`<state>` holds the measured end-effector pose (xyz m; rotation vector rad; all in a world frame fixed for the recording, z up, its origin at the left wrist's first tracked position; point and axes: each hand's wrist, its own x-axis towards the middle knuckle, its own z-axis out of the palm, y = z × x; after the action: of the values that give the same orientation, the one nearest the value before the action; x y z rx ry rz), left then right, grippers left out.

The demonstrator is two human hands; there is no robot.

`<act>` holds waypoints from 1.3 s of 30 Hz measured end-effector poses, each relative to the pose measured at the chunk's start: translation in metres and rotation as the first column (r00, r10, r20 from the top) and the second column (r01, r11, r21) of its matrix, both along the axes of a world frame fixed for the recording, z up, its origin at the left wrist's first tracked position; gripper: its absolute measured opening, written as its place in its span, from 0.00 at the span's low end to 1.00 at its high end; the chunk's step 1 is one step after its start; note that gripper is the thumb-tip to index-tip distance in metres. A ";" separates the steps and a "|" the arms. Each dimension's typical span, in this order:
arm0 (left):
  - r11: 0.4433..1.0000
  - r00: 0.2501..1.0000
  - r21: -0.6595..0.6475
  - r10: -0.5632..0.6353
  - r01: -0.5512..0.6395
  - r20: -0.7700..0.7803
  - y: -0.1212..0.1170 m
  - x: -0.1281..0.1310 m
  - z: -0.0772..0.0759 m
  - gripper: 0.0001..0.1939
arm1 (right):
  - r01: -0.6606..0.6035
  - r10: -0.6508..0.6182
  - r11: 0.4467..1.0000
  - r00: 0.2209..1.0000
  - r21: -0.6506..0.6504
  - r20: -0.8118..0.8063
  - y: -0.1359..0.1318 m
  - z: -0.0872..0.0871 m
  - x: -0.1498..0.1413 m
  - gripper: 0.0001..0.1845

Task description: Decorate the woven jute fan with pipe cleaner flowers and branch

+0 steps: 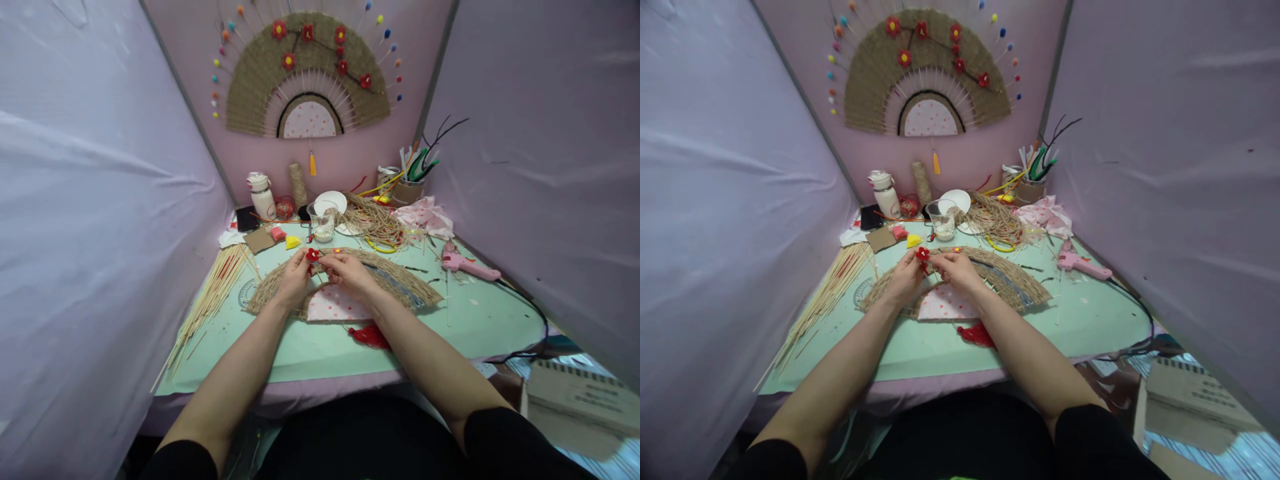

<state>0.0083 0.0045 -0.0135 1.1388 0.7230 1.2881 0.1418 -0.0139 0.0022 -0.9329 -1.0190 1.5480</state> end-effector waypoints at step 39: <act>0.995 0.985 -0.036 -0.086 0.093 0.150 -0.002 -0.004 0.008 0.14 | 0.121 -0.183 0.943 0.967 0.311 0.178 -0.004 0.007 0.004 0.16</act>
<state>0.0044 0.0023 -0.0051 1.0173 0.5803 1.2612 0.1454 -0.0181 0.0096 -0.9461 -1.2561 1.1464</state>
